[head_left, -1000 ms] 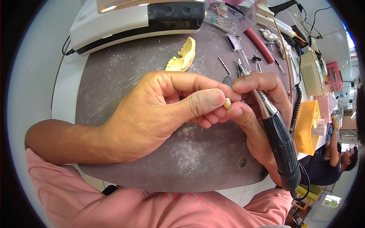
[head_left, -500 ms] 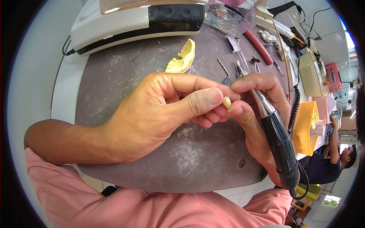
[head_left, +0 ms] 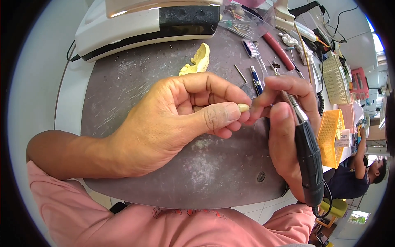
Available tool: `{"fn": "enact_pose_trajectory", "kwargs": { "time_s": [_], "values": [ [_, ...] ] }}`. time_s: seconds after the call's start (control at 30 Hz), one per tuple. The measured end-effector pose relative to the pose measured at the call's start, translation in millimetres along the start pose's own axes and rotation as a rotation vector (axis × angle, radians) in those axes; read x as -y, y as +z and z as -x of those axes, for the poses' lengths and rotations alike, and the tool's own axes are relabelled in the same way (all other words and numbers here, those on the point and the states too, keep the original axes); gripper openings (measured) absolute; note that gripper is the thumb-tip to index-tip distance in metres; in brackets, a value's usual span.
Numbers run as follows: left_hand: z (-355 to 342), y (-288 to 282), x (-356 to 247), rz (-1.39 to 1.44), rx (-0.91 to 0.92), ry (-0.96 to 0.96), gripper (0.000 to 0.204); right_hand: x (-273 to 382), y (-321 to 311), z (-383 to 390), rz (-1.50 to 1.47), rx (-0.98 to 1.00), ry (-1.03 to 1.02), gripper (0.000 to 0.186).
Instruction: Polishing a prosthetic denture tooth using a rotary tool at a dental laboratory bench.
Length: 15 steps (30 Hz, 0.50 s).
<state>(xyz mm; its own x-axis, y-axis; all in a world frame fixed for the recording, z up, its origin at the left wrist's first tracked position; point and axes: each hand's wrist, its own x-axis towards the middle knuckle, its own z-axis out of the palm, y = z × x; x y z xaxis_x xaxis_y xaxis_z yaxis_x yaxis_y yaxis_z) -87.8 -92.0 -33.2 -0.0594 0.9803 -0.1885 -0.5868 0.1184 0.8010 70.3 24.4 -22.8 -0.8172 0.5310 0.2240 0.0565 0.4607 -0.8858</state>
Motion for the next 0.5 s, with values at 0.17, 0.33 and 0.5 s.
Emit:
{"fn": "enact_pose_trajectory", "kwargs": {
  "time_s": [0.17, 0.33, 0.5],
  "values": [
    [-3.3, -3.6, 2.9, 0.018, 0.026, 0.000, 0.019, -3.2, -15.3, -0.7, 0.197, 0.024, -0.227, 0.045],
    [-1.6, -4.4, 1.5, 0.055, 0.027, 0.011, 0.018, -1.1, -3.1, 4.5, 0.245, 0.031, -0.316, 0.026],
    [-2.7, -6.1, 2.5, 0.056, 0.016, 0.017, 0.020, -11.2, 2.3, 1.1, 0.061, 0.024, -0.475, 0.029]
  ]
}}
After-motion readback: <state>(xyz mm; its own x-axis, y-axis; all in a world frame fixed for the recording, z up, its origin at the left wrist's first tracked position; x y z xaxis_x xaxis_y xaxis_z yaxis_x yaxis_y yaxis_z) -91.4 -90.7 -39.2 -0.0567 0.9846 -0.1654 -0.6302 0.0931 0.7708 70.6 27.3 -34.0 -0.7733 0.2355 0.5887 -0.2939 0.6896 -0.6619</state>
